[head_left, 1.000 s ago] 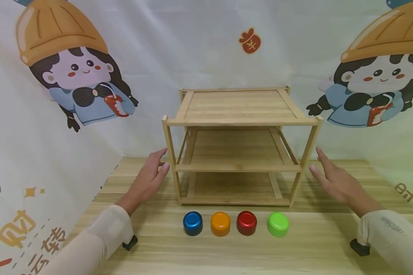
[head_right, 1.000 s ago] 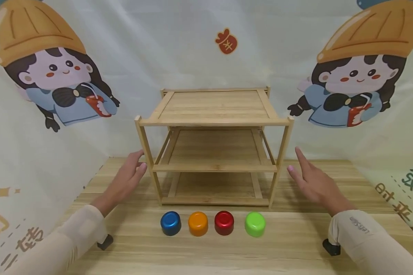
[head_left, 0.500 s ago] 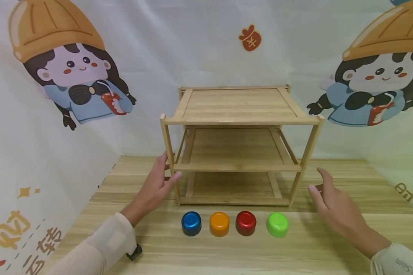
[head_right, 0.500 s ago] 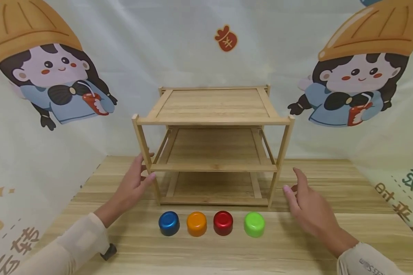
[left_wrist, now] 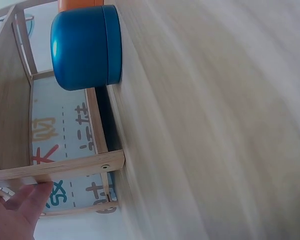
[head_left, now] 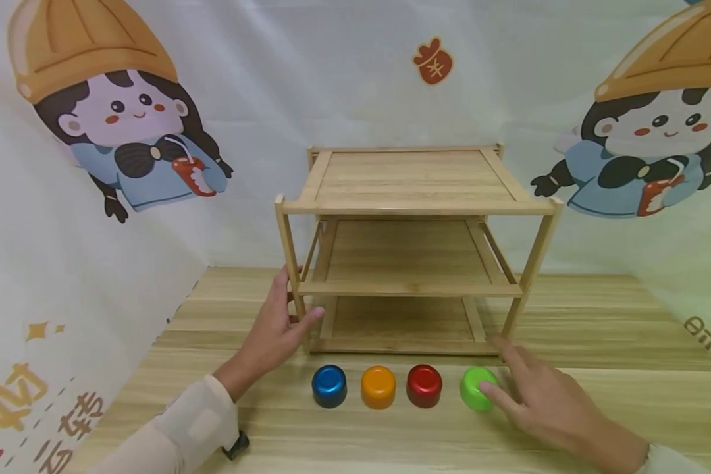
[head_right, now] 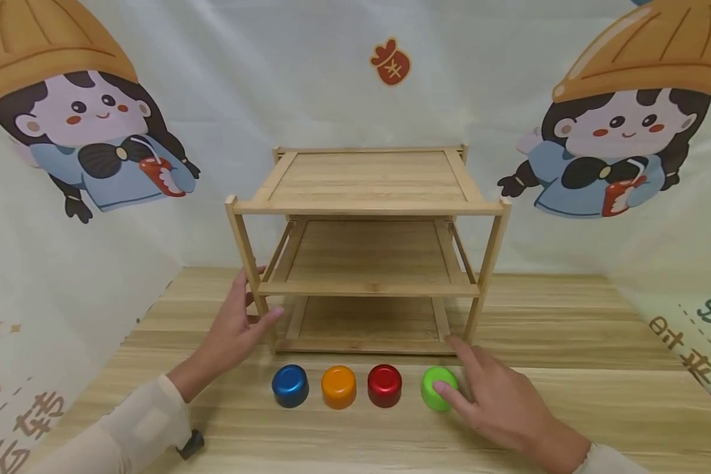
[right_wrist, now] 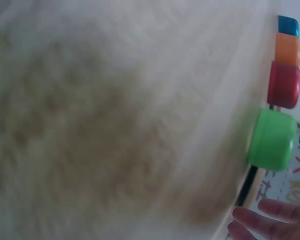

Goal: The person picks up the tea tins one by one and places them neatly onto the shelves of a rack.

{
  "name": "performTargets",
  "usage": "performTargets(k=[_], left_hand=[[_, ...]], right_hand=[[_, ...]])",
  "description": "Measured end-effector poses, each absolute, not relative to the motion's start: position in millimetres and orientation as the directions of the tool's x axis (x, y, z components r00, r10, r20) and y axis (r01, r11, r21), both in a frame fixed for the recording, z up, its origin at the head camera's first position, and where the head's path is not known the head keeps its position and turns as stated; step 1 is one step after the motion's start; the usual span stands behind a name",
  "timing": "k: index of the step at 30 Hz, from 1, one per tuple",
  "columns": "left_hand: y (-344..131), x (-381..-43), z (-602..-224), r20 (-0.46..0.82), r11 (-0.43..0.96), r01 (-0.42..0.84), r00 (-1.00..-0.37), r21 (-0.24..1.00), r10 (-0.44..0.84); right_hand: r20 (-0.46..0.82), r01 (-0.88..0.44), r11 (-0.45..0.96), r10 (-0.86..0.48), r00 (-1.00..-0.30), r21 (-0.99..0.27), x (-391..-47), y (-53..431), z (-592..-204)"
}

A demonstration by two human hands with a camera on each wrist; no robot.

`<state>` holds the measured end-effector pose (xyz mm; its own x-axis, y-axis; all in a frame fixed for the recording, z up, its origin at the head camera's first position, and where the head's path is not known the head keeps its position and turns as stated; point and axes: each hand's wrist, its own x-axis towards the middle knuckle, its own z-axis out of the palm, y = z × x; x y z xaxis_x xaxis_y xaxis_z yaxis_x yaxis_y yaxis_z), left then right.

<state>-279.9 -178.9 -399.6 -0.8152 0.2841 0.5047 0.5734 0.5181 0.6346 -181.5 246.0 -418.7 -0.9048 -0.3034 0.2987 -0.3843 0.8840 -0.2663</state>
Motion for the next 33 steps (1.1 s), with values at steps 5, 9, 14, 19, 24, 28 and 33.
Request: performTargets(k=[5, 9, 14, 19, 24, 28, 33], left_hand=[[-178, -281, -401, 0.534, 0.511, 0.599, -0.795, 0.617, 0.288], [-178, -280, -399, 0.556, 0.499, 0.620, -0.778, 0.606, 0.292], [-177, -282, -398, 0.555, 0.515, 0.612, -0.782, 0.600, 0.284], [-176, -284, -400, 0.538, 0.509, 0.600, -0.794, 0.618, 0.283], [-176, -285, -402, 0.536, 0.508, 0.598, -0.796, 0.620, 0.282], [-176, -285, -403, 0.551, 0.510, 0.606, -0.787, 0.610, 0.278], [-175, -283, -403, 0.566, 0.518, 0.613, -0.779, 0.597, 0.270]], right_hand=[[0.317, -0.421, 0.879, -0.342, -0.884, -0.225, -180, 241, -428], [0.331, -0.442, 0.876, -0.366, -0.870, -0.193, -179, 239, -431], [0.344, -0.451, 0.885, -0.390, -0.854, -0.117, -177, 237, -432], [0.337, -0.465, 0.882, -0.415, -0.845, -0.079, -176, 236, -433], [0.347, -0.483, 0.873, -0.436, -0.830, -0.058, -176, 235, -435], [0.360, -0.495, 0.868, -0.451, -0.817, -0.036, -177, 235, -436], [0.379, -0.504, 0.864, -0.459, -0.804, -0.023, -178, 235, -437]])
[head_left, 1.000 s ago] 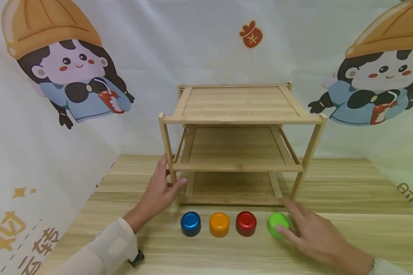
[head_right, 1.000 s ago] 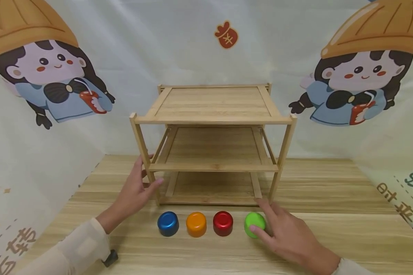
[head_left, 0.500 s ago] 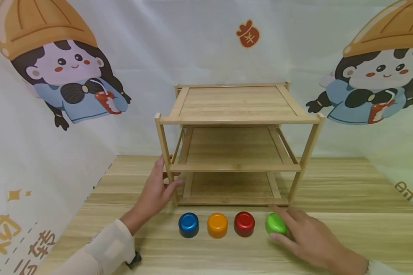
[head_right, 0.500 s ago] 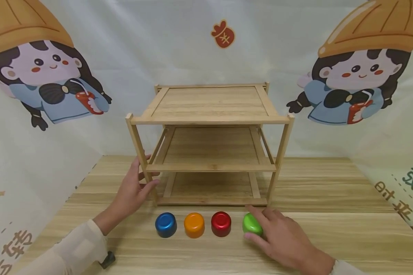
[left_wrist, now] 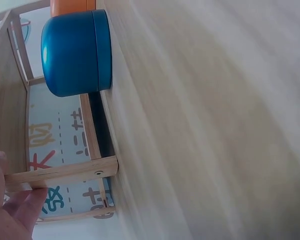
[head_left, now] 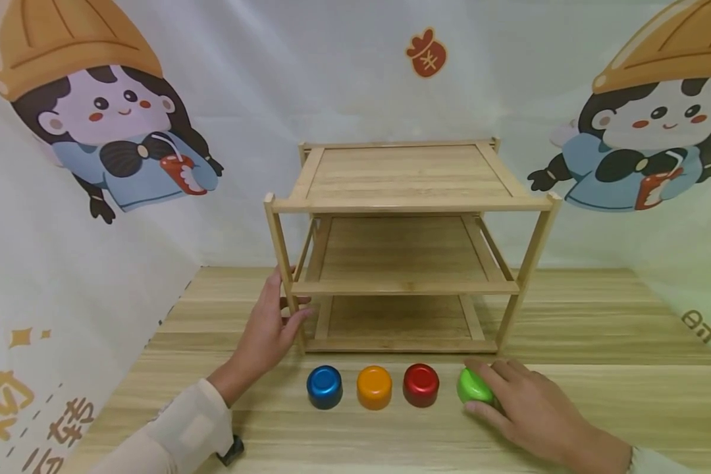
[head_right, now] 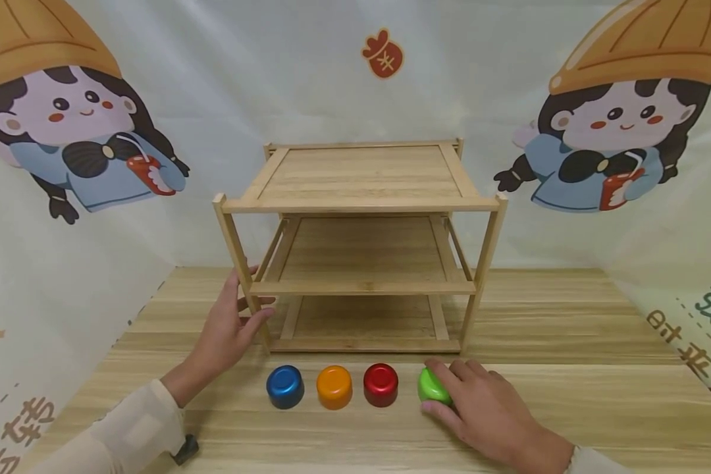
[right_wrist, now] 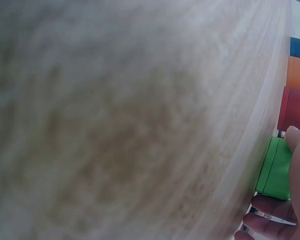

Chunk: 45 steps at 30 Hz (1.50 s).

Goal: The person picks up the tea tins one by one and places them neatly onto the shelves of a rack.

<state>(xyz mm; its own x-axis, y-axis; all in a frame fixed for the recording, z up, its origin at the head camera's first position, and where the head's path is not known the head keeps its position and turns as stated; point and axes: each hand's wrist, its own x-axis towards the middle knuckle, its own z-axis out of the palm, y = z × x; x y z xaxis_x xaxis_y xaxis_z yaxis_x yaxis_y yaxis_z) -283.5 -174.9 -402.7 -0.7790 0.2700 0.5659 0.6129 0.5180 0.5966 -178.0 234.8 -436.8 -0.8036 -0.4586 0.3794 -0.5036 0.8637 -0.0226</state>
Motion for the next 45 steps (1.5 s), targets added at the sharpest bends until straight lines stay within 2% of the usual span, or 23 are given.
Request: performTargets(k=[10, 21, 32, 45], left_hand=[[-174, -283, -403, 0.573, 0.516, 0.613, -0.777, 0.598, 0.259], [-172, -282, -402, 0.563, 0.513, 0.606, -0.785, 0.607, 0.260], [-172, -283, -404, 0.580, 0.504, 0.621, -0.772, 0.601, 0.259], [-171, -283, -404, 0.569, 0.516, 0.604, -0.784, 0.607, 0.249]], right_hand=[[0.429, -0.515, 0.857, -0.457, -0.779, -0.023, -180, 235, -439], [0.451, -0.516, 0.853, -0.429, -0.783, -0.084, -180, 235, -437], [0.487, -0.487, 0.872, -0.403, -0.775, -0.054, -179, 236, -417], [0.548, -0.539, 0.842, -0.465, -0.696, 0.030, -169, 238, -407]])
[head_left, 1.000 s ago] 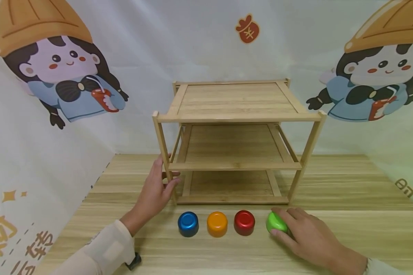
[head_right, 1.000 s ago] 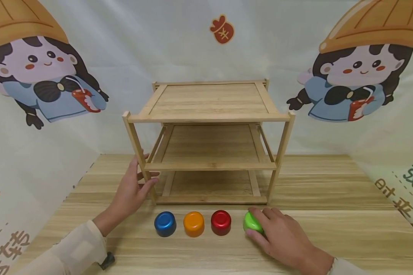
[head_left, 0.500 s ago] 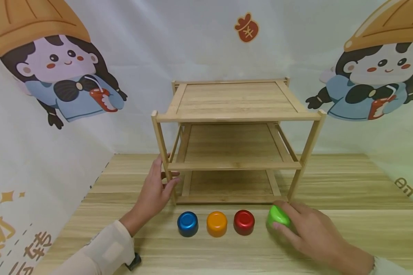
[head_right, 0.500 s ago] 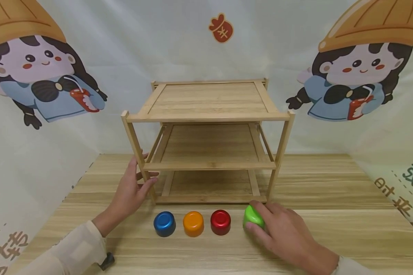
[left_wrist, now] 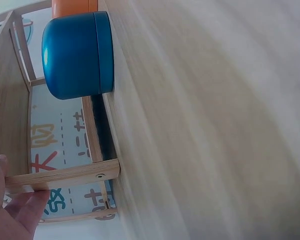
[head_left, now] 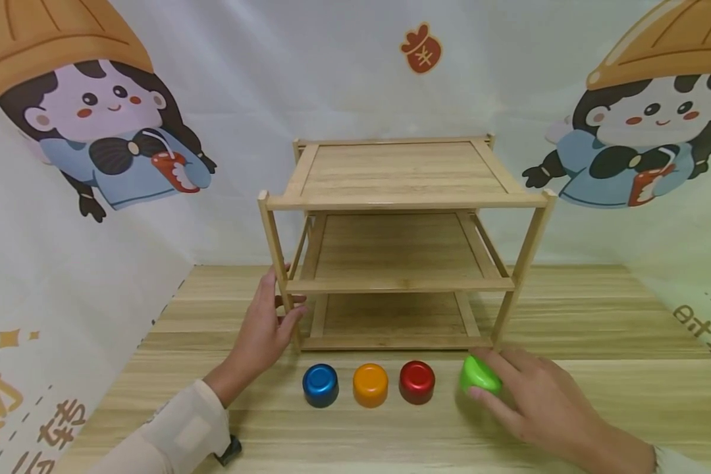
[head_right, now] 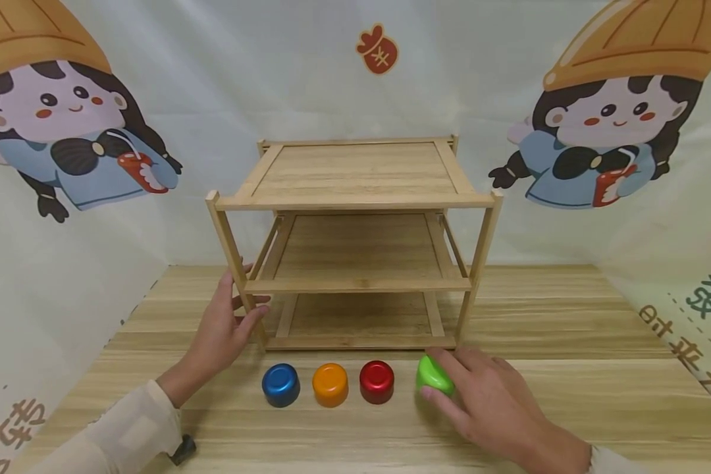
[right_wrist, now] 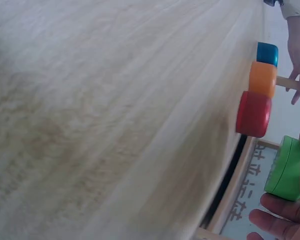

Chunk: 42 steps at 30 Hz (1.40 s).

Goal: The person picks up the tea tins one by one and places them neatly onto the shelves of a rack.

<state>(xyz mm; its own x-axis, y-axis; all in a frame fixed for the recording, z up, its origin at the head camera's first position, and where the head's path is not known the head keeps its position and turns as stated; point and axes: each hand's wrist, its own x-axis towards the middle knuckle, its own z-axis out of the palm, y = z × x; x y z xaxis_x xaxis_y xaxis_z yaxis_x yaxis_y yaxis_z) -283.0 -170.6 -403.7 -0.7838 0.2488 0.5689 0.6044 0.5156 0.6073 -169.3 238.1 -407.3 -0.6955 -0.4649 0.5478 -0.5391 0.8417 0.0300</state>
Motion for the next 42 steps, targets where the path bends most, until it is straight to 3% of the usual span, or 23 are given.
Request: performTargets(k=[19, 29, 42], left_hand=[[-170, -281, -403, 0.566, 0.527, 0.602, -0.785, 0.600, 0.252], [-171, -284, -403, 0.577, 0.527, 0.613, -0.775, 0.589, 0.256], [-169, -283, -402, 0.567, 0.530, 0.603, -0.783, 0.596, 0.254]], right_hand=[[0.550, -0.573, 0.819, -0.495, -0.673, 0.036, -167, 231, -362], [0.609, -0.624, 0.775, -0.544, -0.577, 0.102, -171, 232, -344], [0.605, -0.644, 0.759, -0.560, -0.566, 0.099, -170, 235, -321]])
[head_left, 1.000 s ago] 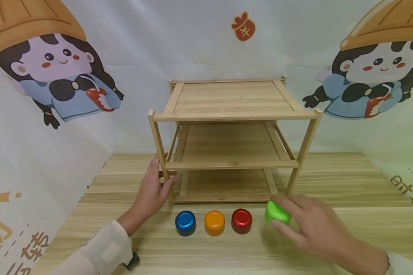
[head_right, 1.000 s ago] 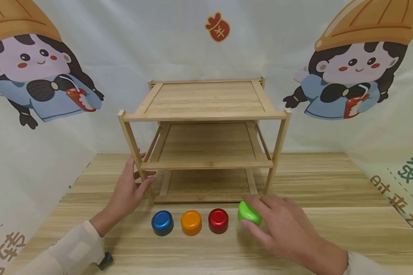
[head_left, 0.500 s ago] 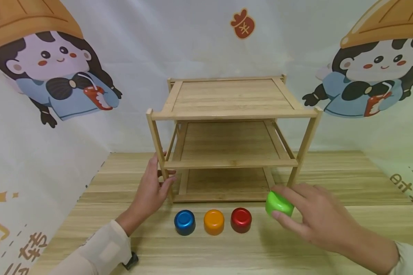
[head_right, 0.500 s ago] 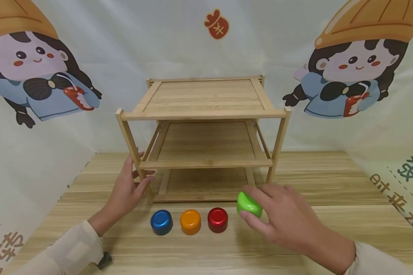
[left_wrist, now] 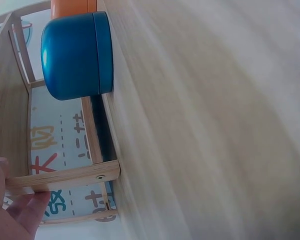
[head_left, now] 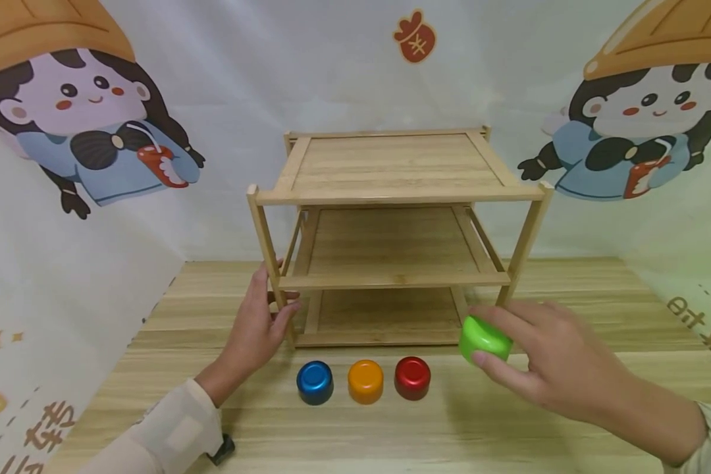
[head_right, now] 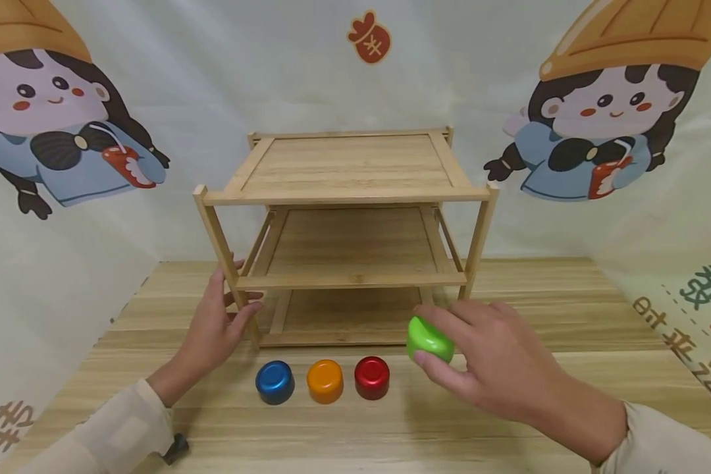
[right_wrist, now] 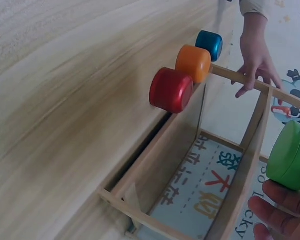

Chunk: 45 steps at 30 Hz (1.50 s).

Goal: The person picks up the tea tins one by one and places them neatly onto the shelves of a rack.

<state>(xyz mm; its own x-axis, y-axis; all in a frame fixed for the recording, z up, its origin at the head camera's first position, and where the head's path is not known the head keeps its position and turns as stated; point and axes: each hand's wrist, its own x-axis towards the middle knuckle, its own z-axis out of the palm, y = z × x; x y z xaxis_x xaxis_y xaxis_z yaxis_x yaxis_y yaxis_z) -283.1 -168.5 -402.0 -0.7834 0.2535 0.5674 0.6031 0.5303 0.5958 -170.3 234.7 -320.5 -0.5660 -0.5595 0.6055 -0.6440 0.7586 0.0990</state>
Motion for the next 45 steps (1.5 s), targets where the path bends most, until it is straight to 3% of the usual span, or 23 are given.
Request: performTargets(k=[13, 35, 45], left_hand=[[-169, -283, -401, 0.570, 0.545, 0.604, -0.780, 0.581, 0.256], [-170, -283, -405, 0.587, 0.547, 0.614, -0.769, 0.569, 0.253], [-170, -284, -405, 0.595, 0.549, 0.623, -0.760, 0.557, 0.259]], right_hand=[[0.598, -0.625, 0.770, -0.563, -0.570, 0.129, -171, 235, -301], [0.635, -0.656, 0.751, -0.543, -0.549, 0.076, -184, 232, -269], [0.644, -0.670, 0.735, -0.564, -0.517, 0.106, -192, 236, -244]])
